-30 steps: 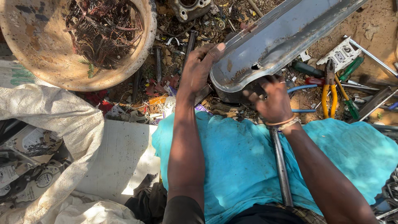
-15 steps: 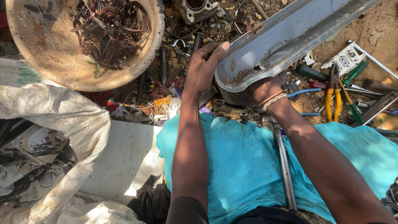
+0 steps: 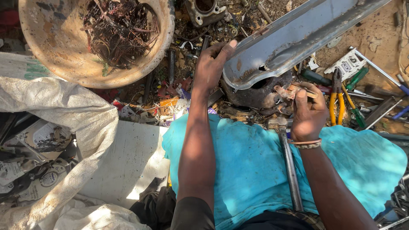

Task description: The person sits on the ground with a long metal channel across their lap and hammers a punch against rivets or fasteners along the channel, repositioning the channel and using pliers at one point. They continue hammering at different spots and finally run their hands along the channel.

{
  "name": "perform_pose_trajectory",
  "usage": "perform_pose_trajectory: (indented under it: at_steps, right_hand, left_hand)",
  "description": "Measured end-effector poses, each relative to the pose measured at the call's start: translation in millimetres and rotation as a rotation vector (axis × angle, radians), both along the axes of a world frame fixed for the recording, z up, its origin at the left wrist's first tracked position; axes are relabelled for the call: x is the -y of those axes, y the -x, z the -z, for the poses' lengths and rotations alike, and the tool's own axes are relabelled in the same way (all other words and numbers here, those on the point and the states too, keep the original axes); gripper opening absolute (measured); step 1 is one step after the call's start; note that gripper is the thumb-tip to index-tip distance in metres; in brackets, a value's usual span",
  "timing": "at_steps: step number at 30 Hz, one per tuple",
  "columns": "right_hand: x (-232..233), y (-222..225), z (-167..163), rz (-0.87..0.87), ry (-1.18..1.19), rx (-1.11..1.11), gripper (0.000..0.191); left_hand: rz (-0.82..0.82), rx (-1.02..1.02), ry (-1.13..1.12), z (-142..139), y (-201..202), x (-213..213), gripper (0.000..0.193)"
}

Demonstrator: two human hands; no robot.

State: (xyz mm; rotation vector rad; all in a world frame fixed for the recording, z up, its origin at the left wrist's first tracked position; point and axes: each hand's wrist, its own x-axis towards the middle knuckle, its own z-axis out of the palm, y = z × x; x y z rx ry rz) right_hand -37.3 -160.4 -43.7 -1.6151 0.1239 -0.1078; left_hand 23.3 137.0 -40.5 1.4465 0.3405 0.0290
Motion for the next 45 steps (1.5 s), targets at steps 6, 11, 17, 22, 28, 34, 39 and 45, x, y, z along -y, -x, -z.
perform_pose_trajectory:
  at_steps: [6,11,17,22,28,34,39,45]
  right_hand:
    - [-23.7,17.2,-84.3,0.1,-0.481,-0.087,0.018]
    - [-154.9,73.4,-166.1,-0.278,-0.422,0.095,0.051]
    - [-178.4,126.9,-164.5,-0.947,0.043,0.055,0.091]
    - [-84.1,108.9,-85.8,-0.646,0.233,-0.411,0.05]
    - [29.2,100.8,-37.5,-0.324,0.211,-0.478,0.038]
    - [63.8,8.3,1.9,-0.071,-0.11,-0.327,0.032]
    - [63.1,-87.5,25.4,0.02,-0.156,-0.27,0.034]
    - [58.3,-166.9,47.0,0.155,-0.355,-0.346,0.035]
  left_hand:
    - [-0.015,-0.087,-0.135,17.2,12.9,3.6,0.073]
    - [-0.037,0.214,-0.412,51.8,16.0,13.2,0.067]
    - [0.052,0.027,-0.186,53.9,11.8,5.0,0.068]
    - [0.148,-0.01,-0.271,32.5,15.8,3.4,0.066]
    - [0.202,0.003,-0.338,14.1,21.5,7.0,0.051]
    - [0.174,0.06,-0.485,-3.5,27.1,10.8,0.041]
    - [0.222,-0.028,-0.48,-10.7,21.0,11.8,0.039]
    - [0.181,0.065,-0.607,-8.6,14.2,14.1,0.037]
